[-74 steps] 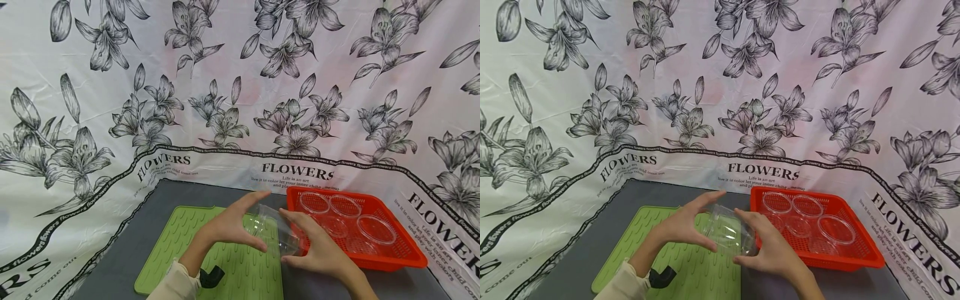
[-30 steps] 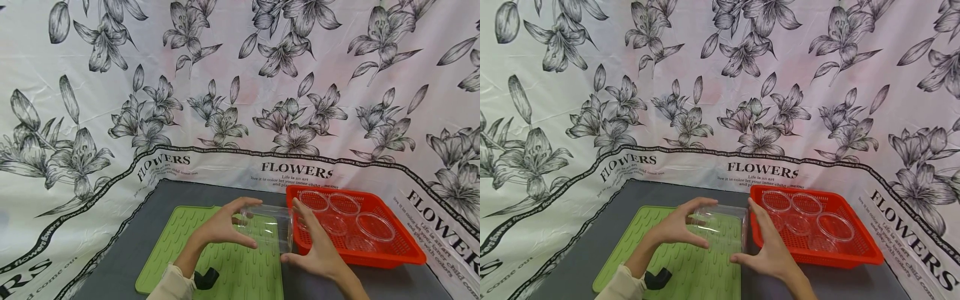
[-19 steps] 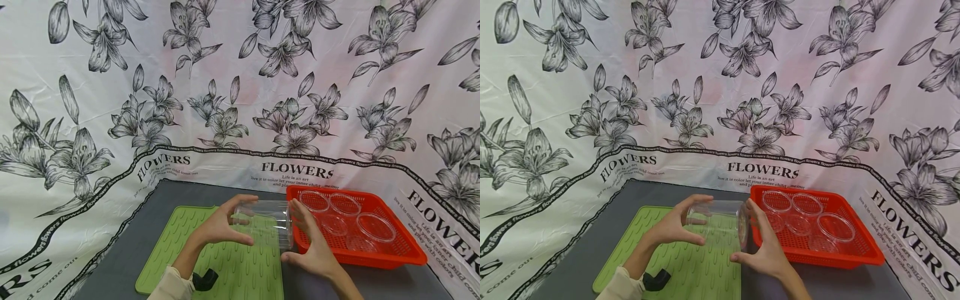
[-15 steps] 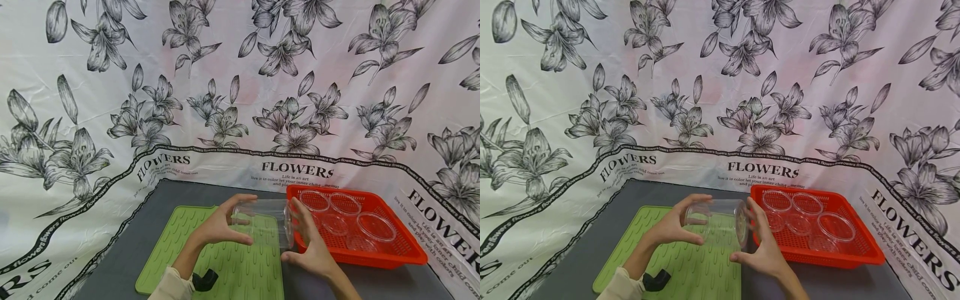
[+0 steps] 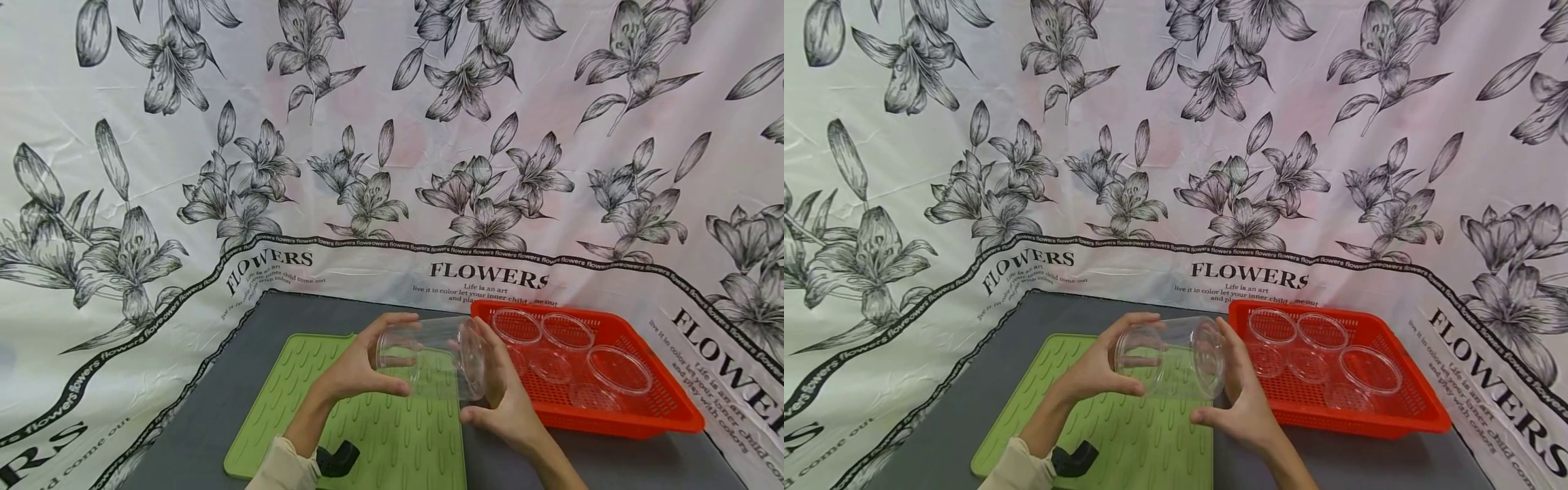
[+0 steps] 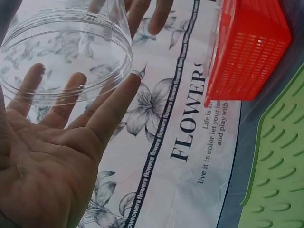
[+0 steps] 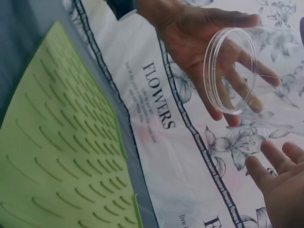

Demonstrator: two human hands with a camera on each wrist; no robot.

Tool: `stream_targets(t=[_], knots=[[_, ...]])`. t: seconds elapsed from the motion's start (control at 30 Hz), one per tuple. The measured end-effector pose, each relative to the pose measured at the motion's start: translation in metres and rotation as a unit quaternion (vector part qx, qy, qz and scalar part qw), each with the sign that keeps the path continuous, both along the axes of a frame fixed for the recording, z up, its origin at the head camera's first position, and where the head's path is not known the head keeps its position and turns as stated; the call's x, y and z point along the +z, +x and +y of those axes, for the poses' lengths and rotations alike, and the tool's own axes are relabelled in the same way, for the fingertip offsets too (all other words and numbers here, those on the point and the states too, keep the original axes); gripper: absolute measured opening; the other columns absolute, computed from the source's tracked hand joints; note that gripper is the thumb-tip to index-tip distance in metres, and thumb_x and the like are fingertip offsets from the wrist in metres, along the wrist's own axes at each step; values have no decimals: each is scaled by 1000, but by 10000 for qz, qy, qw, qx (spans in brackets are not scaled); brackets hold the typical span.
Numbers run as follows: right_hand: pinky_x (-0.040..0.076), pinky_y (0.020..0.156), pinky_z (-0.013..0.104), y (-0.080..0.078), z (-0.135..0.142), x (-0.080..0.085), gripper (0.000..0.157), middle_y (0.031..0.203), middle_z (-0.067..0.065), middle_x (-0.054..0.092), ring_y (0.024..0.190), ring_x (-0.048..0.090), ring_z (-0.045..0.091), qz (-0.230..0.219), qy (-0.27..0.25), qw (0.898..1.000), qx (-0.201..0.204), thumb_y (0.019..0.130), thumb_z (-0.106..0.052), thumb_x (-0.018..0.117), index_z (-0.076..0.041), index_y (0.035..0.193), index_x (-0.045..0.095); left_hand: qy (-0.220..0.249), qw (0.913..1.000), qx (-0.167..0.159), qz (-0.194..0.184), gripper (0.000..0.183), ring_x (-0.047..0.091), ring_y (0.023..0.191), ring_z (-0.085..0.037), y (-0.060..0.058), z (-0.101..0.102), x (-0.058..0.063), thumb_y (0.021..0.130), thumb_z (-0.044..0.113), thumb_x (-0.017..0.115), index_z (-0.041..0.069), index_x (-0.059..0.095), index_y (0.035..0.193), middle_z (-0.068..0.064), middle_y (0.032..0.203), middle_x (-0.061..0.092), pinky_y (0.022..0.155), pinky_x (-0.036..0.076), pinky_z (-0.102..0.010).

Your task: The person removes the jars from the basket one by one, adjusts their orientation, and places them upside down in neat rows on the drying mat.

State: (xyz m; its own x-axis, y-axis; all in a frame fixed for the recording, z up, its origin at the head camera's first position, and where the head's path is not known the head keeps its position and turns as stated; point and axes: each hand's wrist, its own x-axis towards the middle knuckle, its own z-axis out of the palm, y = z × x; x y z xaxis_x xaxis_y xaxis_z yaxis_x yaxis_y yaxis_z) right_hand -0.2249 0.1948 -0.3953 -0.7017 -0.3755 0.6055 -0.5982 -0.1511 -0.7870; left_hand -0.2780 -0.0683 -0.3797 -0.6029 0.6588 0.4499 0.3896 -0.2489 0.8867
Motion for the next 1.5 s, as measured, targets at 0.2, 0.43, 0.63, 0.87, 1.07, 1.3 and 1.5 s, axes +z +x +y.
stream_targets(t=[0.2, 0.43, 0.63, 0.87, 1.07, 1.3, 1.5], knots=[[34, 113, 18, 2, -9, 4, 106, 163, 13, 9, 149, 22, 11, -245, -261, 9994, 29, 78, -13, 80, -10, 156, 9, 174, 9998, 6, -12, 92, 49, 129, -38, 1, -1, -2, 75, 18, 84, 15, 30, 150, -6, 152, 34, 99, 52, -46], [39, 113, 31, 1, -18, 6, 99, 162, 12, 19, 147, 29, 17, -390, -612, 9964, 445, 84, -23, 76, -5, 155, 10, 259, 9997, 46, 4, 94, 49, 130, -28, 1, -2, -3, 75, 20, 84, 13, 29, 150, -7, 151, 34, 99, 51, -46], [40, 112, 34, 0, -22, 3, 96, 161, 12, 20, 145, 33, 18, -516, -689, 9947, 570, 86, -24, 74, -6, 154, 9, 332, 9994, 2, -59, 92, 45, 133, -36, 1, -5, -5, 75, 21, 84, 17, 30, 150, -7, 152, 32, 99, 51, -47], [40, 112, 38, -2, -32, 5, 93, 159, 16, 24, 143, 37, 25, -447, -1040, 9896, 882, 88, -18, 72, -3, 153, 8, 478, 9987, -131, -108, 95, 48, 131, -33, -1, -8, -8, 75, 23, 84, 12, 27, 151, -9, 154, 30, 100, 50, -49], [40, 113, 39, -2, -39, 7, 91, 159, 17, 22, 143, 36, 26, -546, -1174, 9868, 976, 89, -15, 69, -3, 153, 6, 567, 9983, -125, 61, 95, 47, 133, -35, -4, -11, -10, 77, 27, 82, 8, 25, 151, -12, 154, 31, 104, 46, -51], [41, 112, 40, -5, -43, 6, 89, 158, 16, 26, 143, 37, 24, -684, -1095, 9883, 816, 89, -14, 69, -6, 154, 9, 353, 9991, 149, 202, 94, 40, 138, -33, -5, -19, -11, 77, 31, 82, 14, 27, 151, -6, 156, 28, 107, 44, -49], [42, 111, 39, -10, -47, 4, 90, 157, 12, 31, 140, 41, 22, -852, -981, 9891, 695, 88, -15, 71, -9, 154, 11, -18, 9965, 706, 449, 92, 33, 144, -21, -7, -29, -15, 79, 33, 80, 19, 26, 152, 2, 158, 27, 108, 45, -38]])
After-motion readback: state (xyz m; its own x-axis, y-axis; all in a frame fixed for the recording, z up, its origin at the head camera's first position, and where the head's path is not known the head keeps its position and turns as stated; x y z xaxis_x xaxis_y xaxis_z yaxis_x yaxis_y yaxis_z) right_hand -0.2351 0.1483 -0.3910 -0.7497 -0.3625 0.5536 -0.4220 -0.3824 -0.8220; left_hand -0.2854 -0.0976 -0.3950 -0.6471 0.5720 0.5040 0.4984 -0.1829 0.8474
